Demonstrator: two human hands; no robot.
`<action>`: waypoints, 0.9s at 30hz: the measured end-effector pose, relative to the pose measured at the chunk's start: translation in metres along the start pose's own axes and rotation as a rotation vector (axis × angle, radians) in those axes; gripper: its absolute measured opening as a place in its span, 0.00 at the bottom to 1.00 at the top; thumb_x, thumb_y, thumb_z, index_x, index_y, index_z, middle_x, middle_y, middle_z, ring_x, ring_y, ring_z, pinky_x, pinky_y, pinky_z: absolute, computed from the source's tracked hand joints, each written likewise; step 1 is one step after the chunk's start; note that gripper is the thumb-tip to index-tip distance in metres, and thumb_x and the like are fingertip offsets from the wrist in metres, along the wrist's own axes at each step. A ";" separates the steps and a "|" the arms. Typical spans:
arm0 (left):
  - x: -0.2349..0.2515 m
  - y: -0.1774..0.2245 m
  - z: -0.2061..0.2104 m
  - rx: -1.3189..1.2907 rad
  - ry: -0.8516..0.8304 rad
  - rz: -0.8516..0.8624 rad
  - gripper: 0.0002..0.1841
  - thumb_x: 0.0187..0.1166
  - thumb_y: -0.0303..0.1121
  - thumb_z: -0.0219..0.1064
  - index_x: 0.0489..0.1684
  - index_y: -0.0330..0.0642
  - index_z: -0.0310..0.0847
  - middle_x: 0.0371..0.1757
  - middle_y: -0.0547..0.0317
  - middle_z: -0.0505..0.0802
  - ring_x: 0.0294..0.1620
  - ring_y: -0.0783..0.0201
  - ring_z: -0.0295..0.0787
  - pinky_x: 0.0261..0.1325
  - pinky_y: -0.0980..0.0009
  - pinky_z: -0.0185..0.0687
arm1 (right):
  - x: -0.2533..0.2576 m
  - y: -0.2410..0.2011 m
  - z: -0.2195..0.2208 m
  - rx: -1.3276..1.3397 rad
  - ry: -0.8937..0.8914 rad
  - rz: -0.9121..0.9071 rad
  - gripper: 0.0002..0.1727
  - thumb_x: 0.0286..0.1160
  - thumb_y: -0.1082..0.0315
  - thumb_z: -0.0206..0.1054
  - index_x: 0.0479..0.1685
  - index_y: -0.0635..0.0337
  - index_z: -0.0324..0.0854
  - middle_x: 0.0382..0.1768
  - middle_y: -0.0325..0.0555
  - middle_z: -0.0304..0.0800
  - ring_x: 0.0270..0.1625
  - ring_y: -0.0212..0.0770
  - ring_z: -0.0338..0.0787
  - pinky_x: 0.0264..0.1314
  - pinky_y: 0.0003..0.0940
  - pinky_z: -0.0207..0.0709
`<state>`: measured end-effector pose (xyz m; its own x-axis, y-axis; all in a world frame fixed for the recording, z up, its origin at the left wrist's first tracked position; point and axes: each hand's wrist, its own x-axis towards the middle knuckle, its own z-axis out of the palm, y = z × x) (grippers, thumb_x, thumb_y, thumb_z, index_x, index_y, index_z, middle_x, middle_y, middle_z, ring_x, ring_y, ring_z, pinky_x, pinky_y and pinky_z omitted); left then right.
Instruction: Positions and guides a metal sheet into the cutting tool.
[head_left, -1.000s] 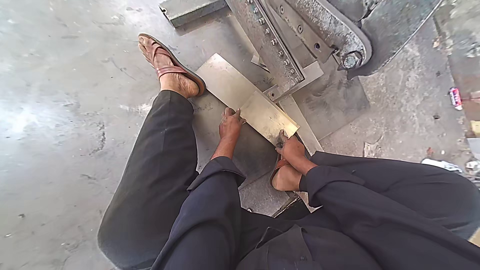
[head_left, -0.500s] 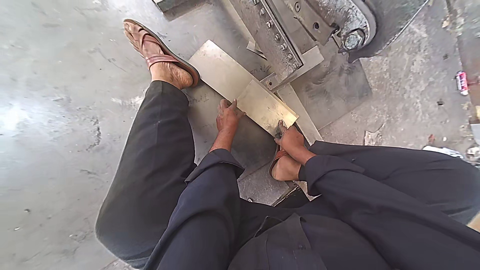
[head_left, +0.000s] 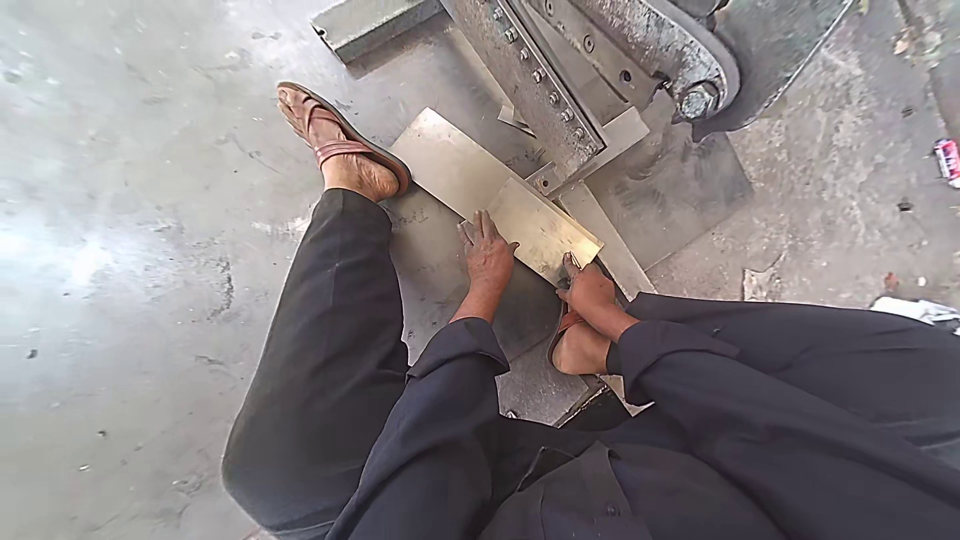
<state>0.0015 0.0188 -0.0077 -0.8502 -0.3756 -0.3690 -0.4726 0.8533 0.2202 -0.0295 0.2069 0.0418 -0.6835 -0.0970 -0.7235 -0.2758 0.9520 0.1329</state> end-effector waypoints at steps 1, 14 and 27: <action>-0.001 0.004 0.002 0.004 -0.029 0.015 0.42 0.89 0.56 0.55 0.88 0.25 0.59 0.95 0.35 0.53 0.98 0.41 0.40 0.95 0.38 0.28 | 0.000 0.000 0.000 -0.002 -0.001 -0.003 0.49 0.76 0.41 0.68 0.98 0.37 0.49 0.73 0.64 0.79 0.69 0.61 0.86 0.65 0.59 0.82; 0.007 0.037 -0.018 0.051 -0.233 -0.009 0.60 0.64 0.68 0.75 0.98 0.55 0.43 0.90 0.11 0.44 0.91 0.17 0.38 0.89 0.26 0.34 | 0.001 0.006 0.009 0.074 0.080 -0.033 0.47 0.73 0.45 0.73 0.95 0.37 0.56 0.67 0.64 0.82 0.67 0.63 0.86 0.56 0.60 0.85; 0.013 0.066 -0.015 0.166 -0.285 -0.085 0.82 0.40 0.74 0.84 0.95 0.30 0.36 0.93 0.19 0.40 0.93 0.21 0.37 0.89 0.29 0.45 | 0.007 0.018 0.021 0.208 0.083 -0.096 0.51 0.71 0.46 0.77 0.97 0.36 0.52 0.71 0.68 0.76 0.59 0.66 0.88 0.52 0.62 0.86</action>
<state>-0.0443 0.0653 0.0157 -0.6992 -0.3518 -0.6224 -0.4748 0.8794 0.0362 -0.0251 0.2297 0.0253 -0.7167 -0.2055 -0.6664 -0.2029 0.9757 -0.0827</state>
